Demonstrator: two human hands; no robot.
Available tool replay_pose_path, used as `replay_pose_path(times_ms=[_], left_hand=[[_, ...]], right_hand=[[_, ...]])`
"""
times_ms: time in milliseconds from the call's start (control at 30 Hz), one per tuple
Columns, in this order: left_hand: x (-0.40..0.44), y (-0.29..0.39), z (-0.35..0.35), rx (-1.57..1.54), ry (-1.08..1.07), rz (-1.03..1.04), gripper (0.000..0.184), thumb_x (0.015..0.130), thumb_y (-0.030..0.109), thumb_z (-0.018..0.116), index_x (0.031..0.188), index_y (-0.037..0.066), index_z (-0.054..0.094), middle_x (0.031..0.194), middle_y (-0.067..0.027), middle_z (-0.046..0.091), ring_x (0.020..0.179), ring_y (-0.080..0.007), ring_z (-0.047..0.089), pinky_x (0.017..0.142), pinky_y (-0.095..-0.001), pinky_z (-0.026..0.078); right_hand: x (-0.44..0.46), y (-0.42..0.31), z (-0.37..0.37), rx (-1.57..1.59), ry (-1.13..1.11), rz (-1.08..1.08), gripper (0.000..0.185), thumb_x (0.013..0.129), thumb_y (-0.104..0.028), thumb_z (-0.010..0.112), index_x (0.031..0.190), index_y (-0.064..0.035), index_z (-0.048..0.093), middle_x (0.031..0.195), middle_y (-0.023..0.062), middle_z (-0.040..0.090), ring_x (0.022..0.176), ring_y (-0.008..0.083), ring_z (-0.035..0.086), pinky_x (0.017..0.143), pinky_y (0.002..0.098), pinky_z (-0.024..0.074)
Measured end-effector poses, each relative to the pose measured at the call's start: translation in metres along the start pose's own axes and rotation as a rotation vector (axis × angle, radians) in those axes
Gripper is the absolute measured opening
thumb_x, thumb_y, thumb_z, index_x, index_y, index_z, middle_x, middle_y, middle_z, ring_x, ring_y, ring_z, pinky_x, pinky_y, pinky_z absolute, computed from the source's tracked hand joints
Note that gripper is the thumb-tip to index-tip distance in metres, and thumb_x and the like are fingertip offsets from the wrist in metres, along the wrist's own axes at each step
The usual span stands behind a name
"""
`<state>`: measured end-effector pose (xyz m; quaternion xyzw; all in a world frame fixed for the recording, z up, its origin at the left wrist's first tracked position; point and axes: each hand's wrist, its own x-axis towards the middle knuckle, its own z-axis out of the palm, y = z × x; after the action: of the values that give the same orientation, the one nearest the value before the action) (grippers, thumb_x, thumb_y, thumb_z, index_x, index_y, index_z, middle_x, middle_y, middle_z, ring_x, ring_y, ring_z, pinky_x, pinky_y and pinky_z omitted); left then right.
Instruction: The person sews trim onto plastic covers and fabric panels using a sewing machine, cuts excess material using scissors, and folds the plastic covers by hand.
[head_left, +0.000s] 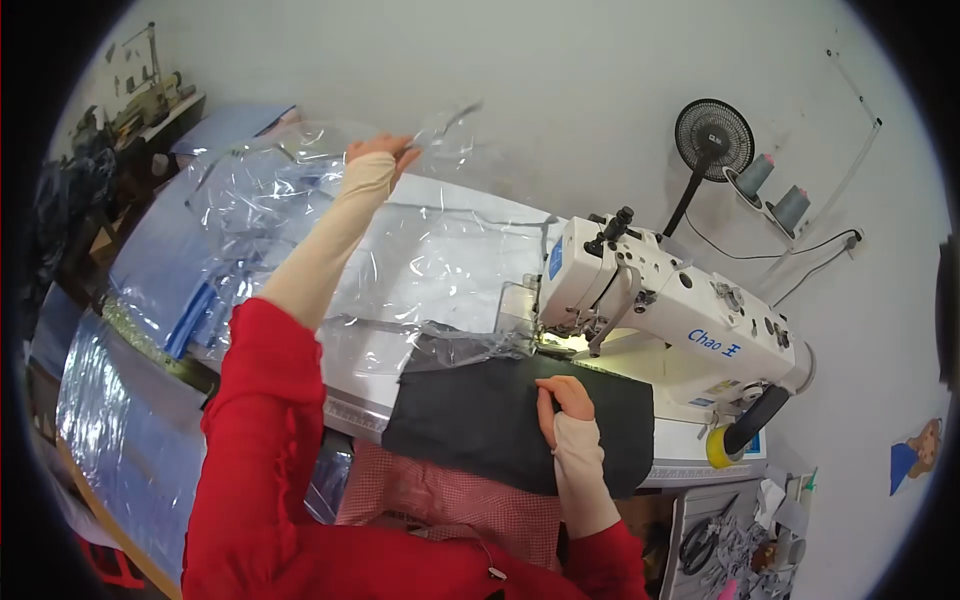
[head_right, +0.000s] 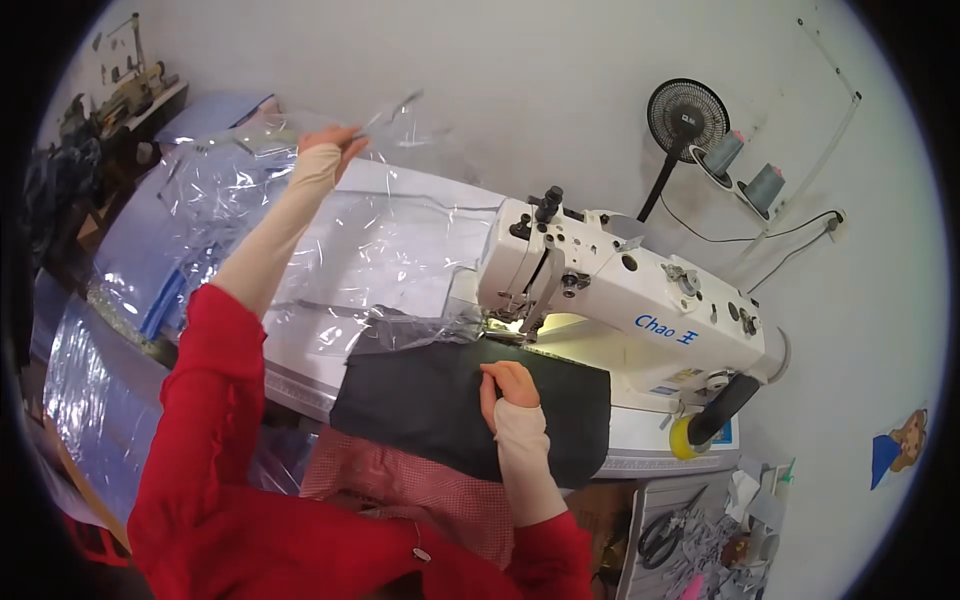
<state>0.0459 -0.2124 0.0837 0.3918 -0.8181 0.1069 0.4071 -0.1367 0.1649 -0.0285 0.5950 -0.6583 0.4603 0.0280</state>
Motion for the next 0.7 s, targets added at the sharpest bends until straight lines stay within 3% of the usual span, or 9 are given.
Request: replay_pose_path(times_ms=[100, 167, 267, 300, 367, 433, 567, 633, 700], left_hand=[[0.003, 0.01, -0.083, -0.198, 0.327, 0.105, 0.028, 0.076, 0.03, 0.069, 0.102, 0.018, 0.065, 0.072, 0.0, 0.059, 0.068, -0.0182, 0.056, 0.075, -0.0342, 0.035], [-0.012, 0.027, -0.138, -0.21, 0.463, 0.215, 0.029, 0.075, 0.023, 0.071, 0.102, 0.017, 0.065, 0.071, 0.0009, 0.058, 0.067, -0.0156, 0.055, 0.075, -0.0315, 0.034], [-0.046, 0.051, -0.191, -0.114, 0.526, 0.345, 0.039, 0.069, 0.017, 0.075, 0.107, 0.017, 0.065, 0.07, 0.004, 0.056, 0.066, -0.0118, 0.052, 0.074, -0.0288, 0.033], [-0.056, 0.058, -0.205, -0.08, 0.551, 0.394, 0.042, 0.067, 0.017, 0.076, 0.108, 0.017, 0.065, 0.069, 0.005, 0.055, 0.065, -0.011, 0.052, 0.074, -0.028, 0.032], [-0.076, 0.074, -0.227, -0.047, 0.553, 0.476, 0.044, 0.064, 0.018, 0.077, 0.107, 0.018, 0.066, 0.069, 0.0066, 0.053, 0.064, -0.0095, 0.051, 0.071, -0.0264, 0.031], [-0.093, 0.084, -0.237, -0.034, 0.555, 0.546, 0.045, 0.063, 0.021, 0.077, 0.106, 0.016, 0.066, 0.068, 0.0075, 0.051, 0.063, -0.0085, 0.049, 0.07, -0.0261, 0.03], [-0.134, 0.096, -0.245, 0.017, 0.575, 0.582, 0.041, 0.067, 0.024, 0.075, 0.106, 0.016, 0.065, 0.08, 0.0059, 0.052, 0.073, -0.0101, 0.051, 0.086, -0.0293, 0.031], [-0.17, 0.089, -0.242, -0.016, 0.624, 0.606, 0.037, 0.071, 0.023, 0.074, 0.106, 0.017, 0.065, 0.101, 0.0021, 0.052, 0.088, -0.013, 0.053, 0.098, -0.0332, 0.028], [-0.224, 0.067, -0.238, -0.02, 0.443, 0.822, 0.034, 0.072, 0.024, 0.072, 0.104, 0.017, 0.065, 0.107, 0.0007, 0.051, 0.09, -0.0136, 0.054, 0.091, -0.0328, 0.036]], right_hand=[[0.001, -0.015, -0.001, 0.265, 0.045, 0.1, 0.019, 0.075, -0.003, 0.066, 0.094, -0.0039, 0.063, 0.088, 0.009, 0.06, 0.077, 0.0178, 0.058, 0.066, 0.0255, 0.0456], [0.02, -0.058, -0.018, 0.195, 0.081, -0.057, 0.03, 0.074, -0.007, 0.069, 0.102, -0.0025, 0.06, 0.095, 0.0098, 0.06, 0.082, 0.0184, 0.058, 0.07, 0.0267, 0.046], [0.054, -0.114, -0.044, 0.35, 0.16, -0.207, 0.072, 0.068, -0.031, 0.078, 0.123, 0.001, 0.044, 0.119, 0.0146, 0.049, 0.106, 0.0264, 0.049, 0.09, 0.0347, 0.04], [0.062, -0.137, -0.056, 0.372, 0.081, -0.149, 0.092, 0.068, -0.05, 0.073, 0.132, 0.0032, 0.032, 0.13, 0.0121, 0.04, 0.121, 0.0243, 0.038, 0.102, 0.0357, 0.0276], [0.079, -0.173, -0.073, 0.313, 0.093, -0.274, 0.094, 0.065, -0.048, 0.075, 0.132, 0.0021, 0.032, 0.13, 0.0118, 0.041, 0.121, 0.0237, 0.04, 0.101, 0.036, 0.0288], [0.081, -0.208, -0.082, 0.269, 0.079, -0.264, 0.091, 0.064, -0.046, 0.078, 0.131, -0.0011, 0.035, 0.131, 0.0109, 0.043, 0.12, 0.0221, 0.041, 0.102, 0.035, 0.028], [0.074, -0.243, -0.084, 0.304, 0.284, -0.22, 0.009, 0.086, -0.011, 0.061, 0.089, -0.004, 0.065, 0.078, 0.0058, 0.066, 0.073, 0.0138, 0.062, 0.068, 0.0256, 0.048], [0.07, -0.245, -0.093, 0.364, 0.274, -0.21, 0.012, 0.088, -0.011, 0.058, 0.093, -0.0022, 0.063, 0.078, 0.0056, 0.066, 0.072, 0.0107, 0.061, 0.066, 0.0219, 0.0466], [0.067, -0.248, -0.101, 0.464, 0.278, -0.203, 0.012, 0.09, -0.011, 0.056, 0.093, -0.0014, 0.063, 0.079, 0.0053, 0.066, 0.071, 0.0093, 0.06, 0.064, 0.0195, 0.0456]])
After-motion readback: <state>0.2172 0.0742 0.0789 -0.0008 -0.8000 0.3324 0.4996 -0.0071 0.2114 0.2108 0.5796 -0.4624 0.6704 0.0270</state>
